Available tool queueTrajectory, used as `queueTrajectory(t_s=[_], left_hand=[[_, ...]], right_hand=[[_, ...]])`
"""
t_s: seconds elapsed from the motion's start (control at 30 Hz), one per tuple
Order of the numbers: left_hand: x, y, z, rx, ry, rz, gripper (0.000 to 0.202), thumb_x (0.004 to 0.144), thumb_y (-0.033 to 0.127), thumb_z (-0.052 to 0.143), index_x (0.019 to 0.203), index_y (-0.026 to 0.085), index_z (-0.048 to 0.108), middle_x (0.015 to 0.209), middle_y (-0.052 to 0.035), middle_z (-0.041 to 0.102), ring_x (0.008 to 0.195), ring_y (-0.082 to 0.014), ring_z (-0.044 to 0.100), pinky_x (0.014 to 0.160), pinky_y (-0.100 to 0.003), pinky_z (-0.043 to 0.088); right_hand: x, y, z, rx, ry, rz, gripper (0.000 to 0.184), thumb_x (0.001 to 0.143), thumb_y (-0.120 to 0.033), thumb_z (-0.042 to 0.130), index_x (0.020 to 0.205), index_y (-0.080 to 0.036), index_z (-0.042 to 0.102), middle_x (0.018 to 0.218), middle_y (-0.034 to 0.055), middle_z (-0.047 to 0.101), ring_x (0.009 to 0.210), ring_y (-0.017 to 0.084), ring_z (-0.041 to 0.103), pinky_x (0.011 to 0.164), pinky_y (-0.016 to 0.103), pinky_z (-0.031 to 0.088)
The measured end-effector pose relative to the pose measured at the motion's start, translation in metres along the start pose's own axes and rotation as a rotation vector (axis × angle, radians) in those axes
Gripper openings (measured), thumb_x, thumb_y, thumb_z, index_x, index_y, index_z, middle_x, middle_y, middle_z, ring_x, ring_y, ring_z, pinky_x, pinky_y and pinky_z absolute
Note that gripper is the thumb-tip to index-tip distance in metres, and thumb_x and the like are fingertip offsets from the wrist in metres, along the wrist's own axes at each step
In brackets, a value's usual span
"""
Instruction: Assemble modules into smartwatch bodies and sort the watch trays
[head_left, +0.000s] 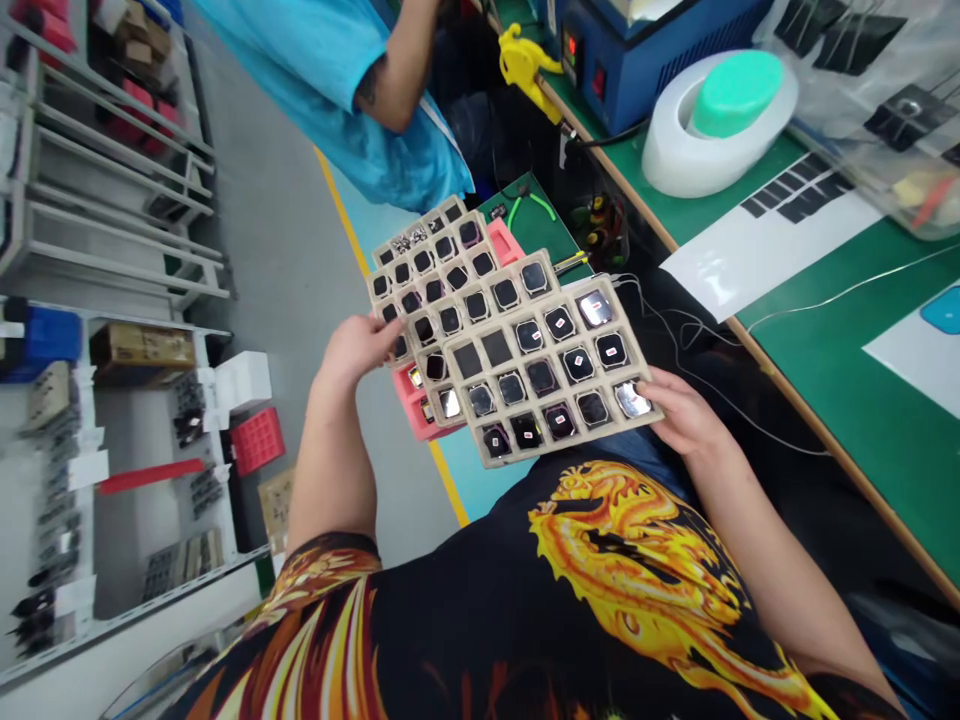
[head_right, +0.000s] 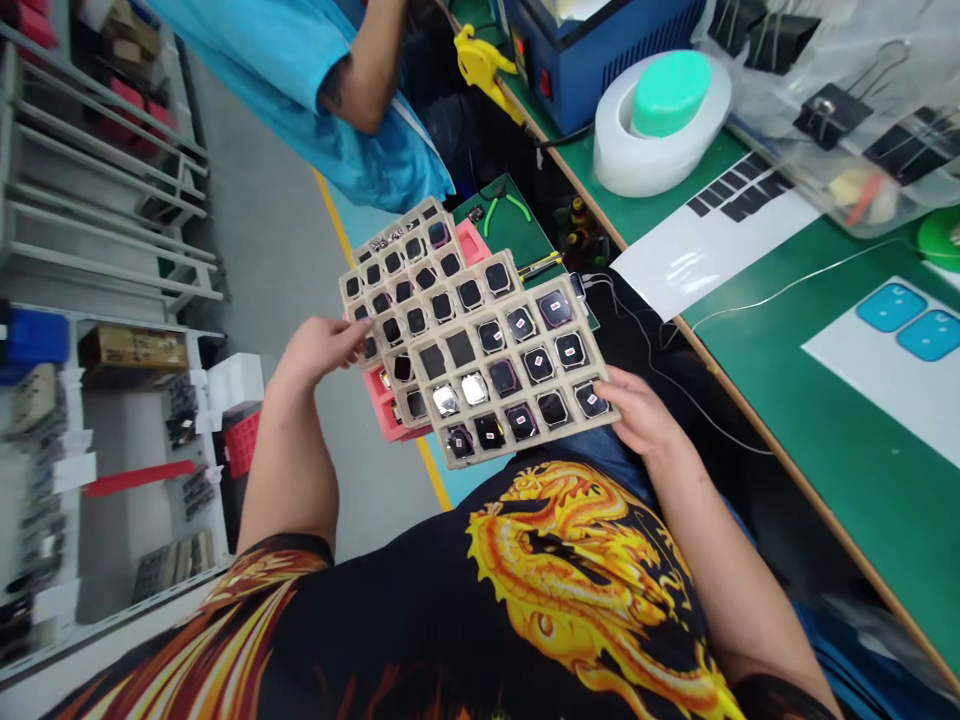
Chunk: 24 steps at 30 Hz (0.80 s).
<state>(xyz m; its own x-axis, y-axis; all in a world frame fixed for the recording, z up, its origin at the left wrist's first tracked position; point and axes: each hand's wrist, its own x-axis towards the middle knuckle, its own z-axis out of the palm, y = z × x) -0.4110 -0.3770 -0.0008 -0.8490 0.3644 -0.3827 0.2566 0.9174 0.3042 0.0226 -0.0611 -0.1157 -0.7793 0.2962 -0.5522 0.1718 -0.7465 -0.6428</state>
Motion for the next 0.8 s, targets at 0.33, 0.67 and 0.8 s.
queueTrajectory(t_s=[0.33,0.67,0.8], left_hand=[[-0.066,-0.013,0.066,-0.502,-0.128,-0.07,0.045,0.081,0.063,0.085,0.083,0.02,0.073,0.063,-0.0013,0.064,0.056,-0.016,0.057,0.056,-0.028,0.046],[-0.072,0.004,0.078,-1.236,0.007,-0.176,0.045,0.07,0.047,0.104,0.092,0.016,0.079,0.095,-0.0118,0.084,0.083,-0.0275,0.081,0.076,-0.039,0.069],[-0.073,0.02,0.079,-1.4,-0.159,-0.041,0.052,0.072,0.036,0.105,0.114,0.018,0.082,0.117,-0.0143,0.085,0.117,-0.0372,0.082,0.1,-0.048,0.071]], right_hand=[[-0.005,-0.008,0.011,-0.044,-0.14,-0.097,0.07,0.081,-0.039,0.101,0.145,-0.03,0.076,0.143,0.0061,0.081,0.125,0.033,0.08,0.103,0.042,0.068],[-0.024,-0.002,0.003,-0.052,-0.08,-0.098,0.072,0.077,-0.047,0.099,0.143,-0.03,0.075,0.144,0.0083,0.08,0.133,0.039,0.076,0.108,0.05,0.067],[-0.034,0.003,-0.008,-0.026,-0.051,-0.123,0.068,0.078,-0.045,0.097,0.141,-0.032,0.076,0.144,0.0072,0.08,0.134,0.04,0.075,0.107,0.051,0.067]])
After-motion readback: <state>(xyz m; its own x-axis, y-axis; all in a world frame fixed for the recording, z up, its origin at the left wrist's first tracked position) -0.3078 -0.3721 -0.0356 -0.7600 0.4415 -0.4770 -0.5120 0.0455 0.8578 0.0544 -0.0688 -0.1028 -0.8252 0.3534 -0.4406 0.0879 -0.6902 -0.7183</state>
